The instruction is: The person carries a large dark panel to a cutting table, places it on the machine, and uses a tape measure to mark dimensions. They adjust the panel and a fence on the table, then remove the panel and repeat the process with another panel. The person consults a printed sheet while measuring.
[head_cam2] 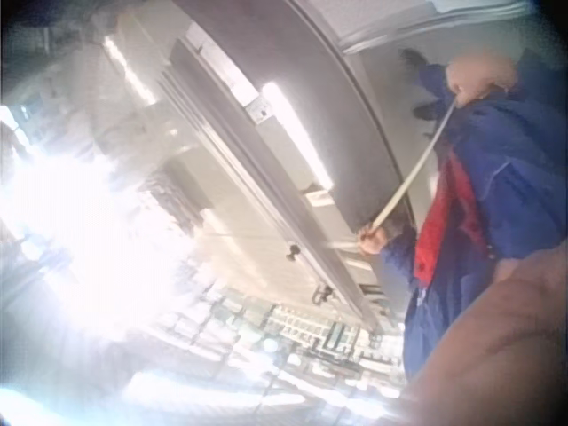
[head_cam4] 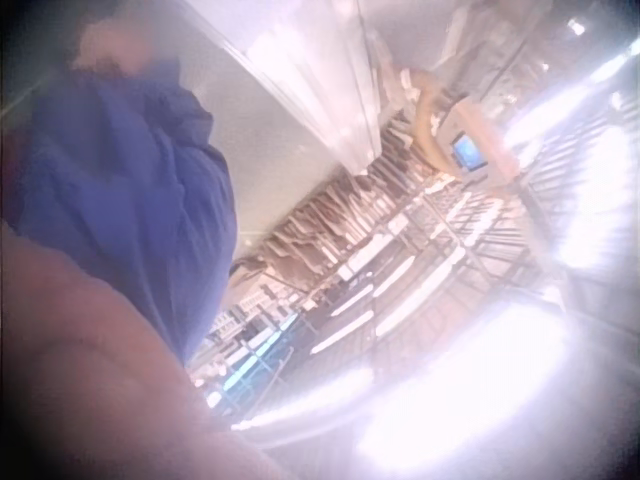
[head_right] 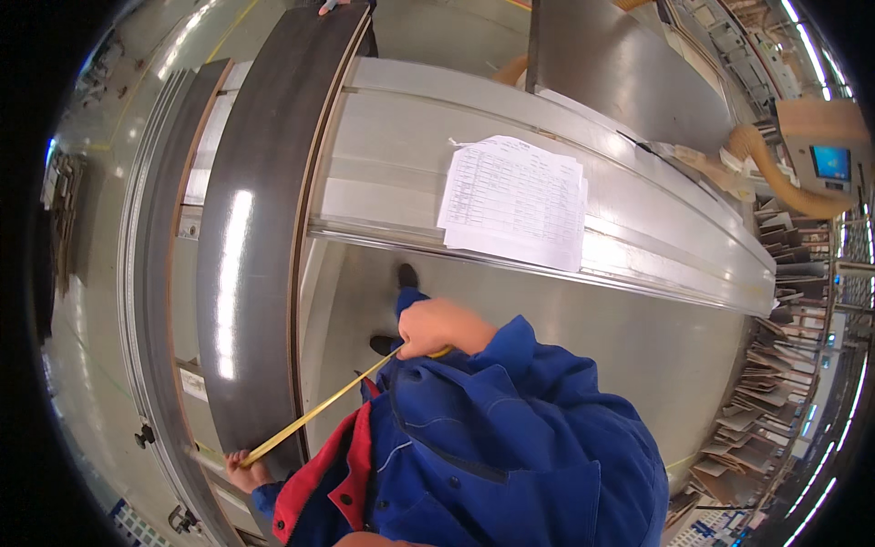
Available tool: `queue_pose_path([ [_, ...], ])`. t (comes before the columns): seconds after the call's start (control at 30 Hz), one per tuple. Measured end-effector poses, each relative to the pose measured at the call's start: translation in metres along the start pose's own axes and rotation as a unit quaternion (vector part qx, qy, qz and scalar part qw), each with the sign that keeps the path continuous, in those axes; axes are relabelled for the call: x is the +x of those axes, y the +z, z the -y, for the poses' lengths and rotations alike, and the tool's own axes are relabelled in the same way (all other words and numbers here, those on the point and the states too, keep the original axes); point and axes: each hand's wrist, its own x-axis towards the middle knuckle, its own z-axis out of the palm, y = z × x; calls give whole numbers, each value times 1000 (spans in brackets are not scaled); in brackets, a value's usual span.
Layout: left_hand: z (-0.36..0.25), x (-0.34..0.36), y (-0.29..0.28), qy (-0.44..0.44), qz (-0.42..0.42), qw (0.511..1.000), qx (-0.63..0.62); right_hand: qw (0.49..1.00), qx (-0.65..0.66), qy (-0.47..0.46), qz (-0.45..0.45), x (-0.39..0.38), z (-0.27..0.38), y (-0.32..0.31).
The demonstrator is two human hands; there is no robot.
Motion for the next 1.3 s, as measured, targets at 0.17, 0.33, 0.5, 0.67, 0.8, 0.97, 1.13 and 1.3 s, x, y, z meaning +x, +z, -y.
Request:
queue_pose_path([
  [0.17,93,-64,119,129,111,955,243,993,92,-8,-75,-19,-38,44],
  [0.33,141,-87,191,329,329,675,573,980,145,0,-135,-69,-127,58],
  [0.5,191,-114,245,395,286,381,786,954,264,-5,-141,-152,-216,76],
  [0.67,230,-132,298,383,248,310,834,903,387,39,-185,-203,-256,83],
  [0.8,240,-125,312,412,236,288,832,865,444,120,-202,-215,-253,76],
  [0.97,243,-117,307,431,250,285,819,826,512,168,-165,-200,-235,79],
  [1.13,243,-118,315,426,263,278,820,825,514,150,-178,-182,-228,86],
  [1.3,249,-120,329,418,270,277,822,778,559,150,-244,-189,-229,99],
])
